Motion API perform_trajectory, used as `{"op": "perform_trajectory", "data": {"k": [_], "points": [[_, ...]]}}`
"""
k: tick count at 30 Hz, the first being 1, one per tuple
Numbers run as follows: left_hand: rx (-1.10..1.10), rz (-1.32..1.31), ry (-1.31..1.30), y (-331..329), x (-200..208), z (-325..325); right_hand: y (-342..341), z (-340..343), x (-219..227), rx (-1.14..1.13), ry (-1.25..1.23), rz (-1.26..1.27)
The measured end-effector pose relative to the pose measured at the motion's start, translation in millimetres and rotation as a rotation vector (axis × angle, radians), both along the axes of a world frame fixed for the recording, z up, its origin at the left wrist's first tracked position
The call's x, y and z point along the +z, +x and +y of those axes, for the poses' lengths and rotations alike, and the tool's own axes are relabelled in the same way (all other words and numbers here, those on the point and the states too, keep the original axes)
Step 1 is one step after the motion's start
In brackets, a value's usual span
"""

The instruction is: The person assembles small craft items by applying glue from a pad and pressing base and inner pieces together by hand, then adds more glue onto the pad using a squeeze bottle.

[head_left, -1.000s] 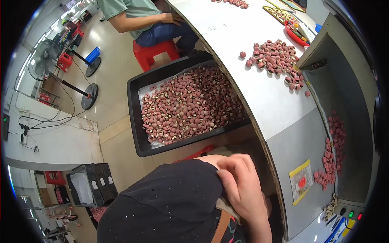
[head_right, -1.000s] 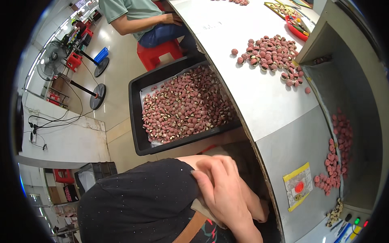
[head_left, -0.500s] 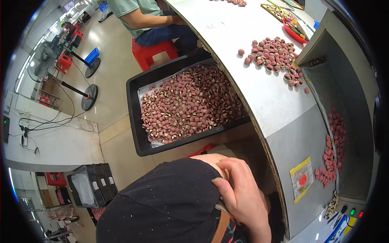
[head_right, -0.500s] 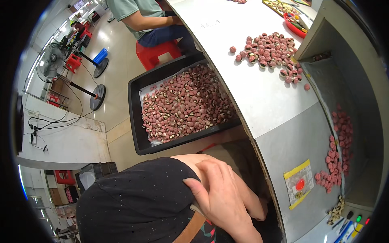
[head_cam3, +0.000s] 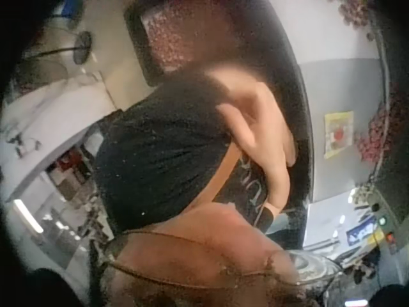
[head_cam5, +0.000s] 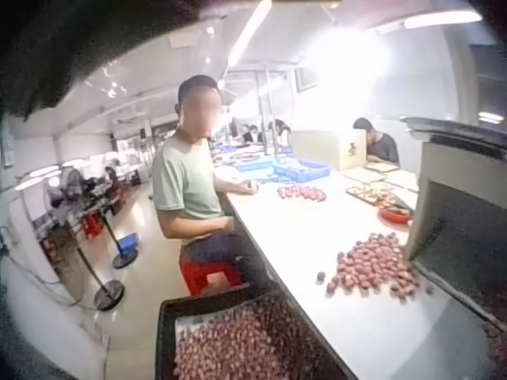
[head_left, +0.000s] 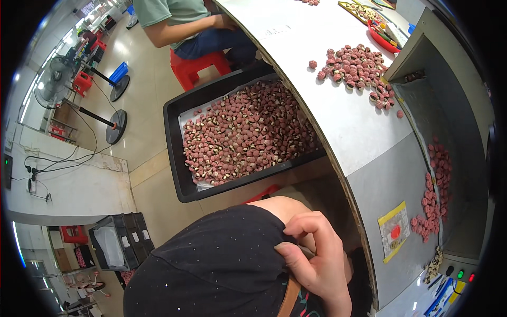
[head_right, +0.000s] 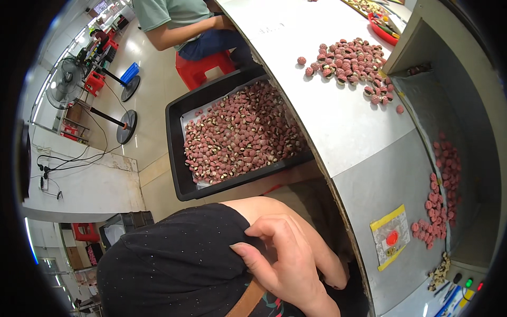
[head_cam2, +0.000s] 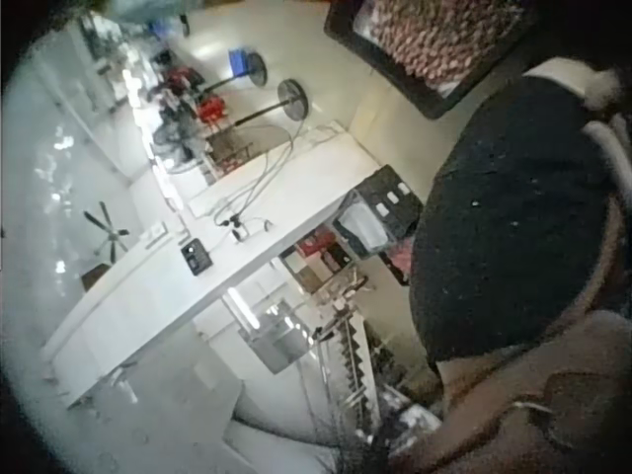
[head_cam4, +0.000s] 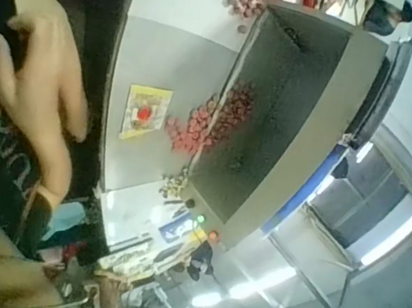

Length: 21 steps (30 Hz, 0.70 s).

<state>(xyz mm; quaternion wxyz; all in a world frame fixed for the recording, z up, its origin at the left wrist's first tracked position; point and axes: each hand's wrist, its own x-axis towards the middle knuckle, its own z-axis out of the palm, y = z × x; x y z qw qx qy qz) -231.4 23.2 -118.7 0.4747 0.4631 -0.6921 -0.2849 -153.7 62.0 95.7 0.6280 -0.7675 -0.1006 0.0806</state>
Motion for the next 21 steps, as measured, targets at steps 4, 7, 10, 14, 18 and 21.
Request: {"op": "perform_trajectory", "data": {"k": [4, 7, 10, 14, 18, 21], "points": [[0.000, 0.050, 0.010, 4, 3, 8, 7, 10, -2, -0.047, 0.139, -0.054], [0.000, 0.085, 0.022, 6, 6, 13, 5, 5, -3, -0.015, 0.110, -0.183], [0.013, 0.126, 0.026, 10, 9, 18, -5, 1, 3, 0.040, 0.047, -0.140], [0.017, 0.172, 0.039, 15, 13, 25, 4, 8, 3, -0.061, 0.021, -0.200], [0.021, 0.214, 0.053, 21, 17, 34, -13, 1, -7, 0.013, 0.272, -0.120], [0.030, 0.236, 0.064, 33, 19, 43, -14, 4, 2, 0.038, 0.161, -0.085]]}}
